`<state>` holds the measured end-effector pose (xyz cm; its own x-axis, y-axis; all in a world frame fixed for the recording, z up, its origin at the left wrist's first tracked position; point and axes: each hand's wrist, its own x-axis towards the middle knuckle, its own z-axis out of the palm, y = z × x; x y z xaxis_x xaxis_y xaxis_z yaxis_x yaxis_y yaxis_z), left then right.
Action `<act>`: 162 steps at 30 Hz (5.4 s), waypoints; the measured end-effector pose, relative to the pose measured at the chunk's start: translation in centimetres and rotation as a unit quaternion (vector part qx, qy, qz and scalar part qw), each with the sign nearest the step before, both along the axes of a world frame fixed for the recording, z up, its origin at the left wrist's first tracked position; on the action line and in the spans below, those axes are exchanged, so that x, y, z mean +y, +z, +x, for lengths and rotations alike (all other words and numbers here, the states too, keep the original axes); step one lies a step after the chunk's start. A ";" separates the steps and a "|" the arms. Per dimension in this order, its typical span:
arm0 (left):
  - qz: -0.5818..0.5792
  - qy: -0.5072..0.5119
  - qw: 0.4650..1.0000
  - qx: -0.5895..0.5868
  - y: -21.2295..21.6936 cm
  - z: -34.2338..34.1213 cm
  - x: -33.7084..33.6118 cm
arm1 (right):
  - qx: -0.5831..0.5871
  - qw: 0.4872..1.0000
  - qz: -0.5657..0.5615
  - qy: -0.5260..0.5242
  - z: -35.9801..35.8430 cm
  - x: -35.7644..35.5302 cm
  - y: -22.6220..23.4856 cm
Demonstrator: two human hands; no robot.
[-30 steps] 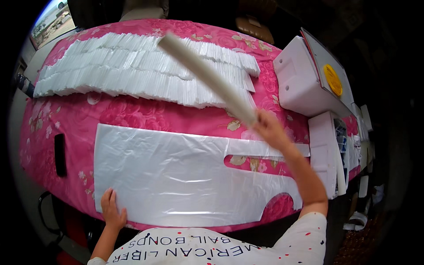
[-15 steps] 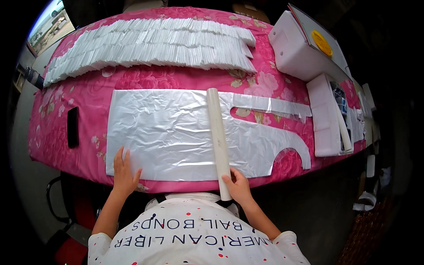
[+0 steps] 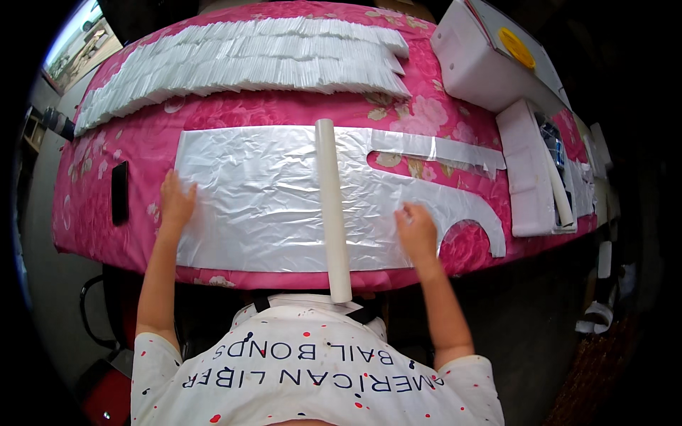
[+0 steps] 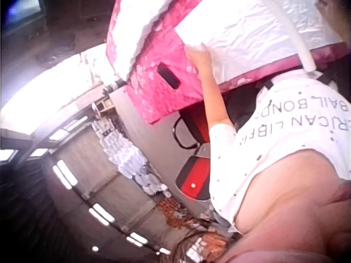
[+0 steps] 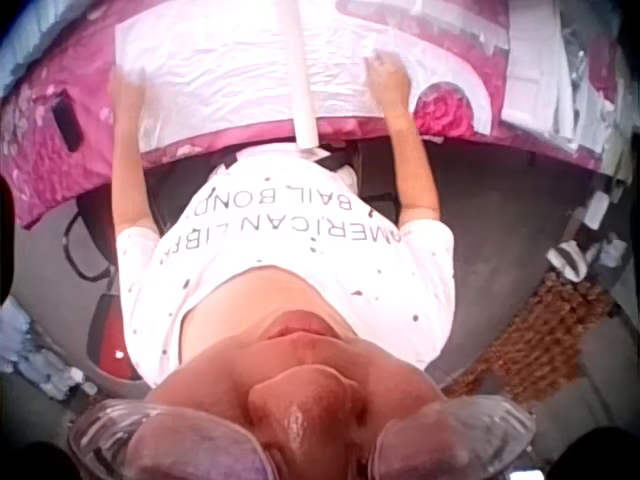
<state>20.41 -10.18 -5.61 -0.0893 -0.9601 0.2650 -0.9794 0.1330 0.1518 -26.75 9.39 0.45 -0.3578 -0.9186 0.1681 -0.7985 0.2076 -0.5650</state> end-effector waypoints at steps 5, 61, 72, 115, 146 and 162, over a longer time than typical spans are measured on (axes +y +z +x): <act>0.027 0.056 0.997 0.048 1.0 0.4 -4.2 | 0.112 0.992 -0.053 0.026 -9.9 -4.6 -1.5; -0.008 -0.147 0.986 0.075 2.7 -10.1 1.9 | 0.206 0.874 0.369 0.239 -18.1 -21.1 2.3; -0.010 -0.141 0.990 0.025 3.0 -10.3 2.1 | 0.436 0.888 0.113 -0.096 -24.8 -11.0 2.4; 0.265 -0.359 0.775 0.447 7.9 -27.1 14.7 | 0.012 0.983 -0.178 0.046 -0.4 1.1 3.7; 0.517 -0.214 0.505 0.657 6.8 -25.2 13.0 | -0.304 0.922 0.066 0.231 6.5 1.9 6.3; 0.525 -0.130 0.618 0.570 4.8 -20.2 11.7 | -0.325 0.935 0.069 0.128 12.2 -0.2 2.7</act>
<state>0.21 1.52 -0.78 -0.6069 -0.6487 -0.4591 -0.1221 -0.4947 0.8605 -14.53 9.16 3.20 -0.1095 -0.9848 -0.1347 -0.3299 0.1639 -0.9297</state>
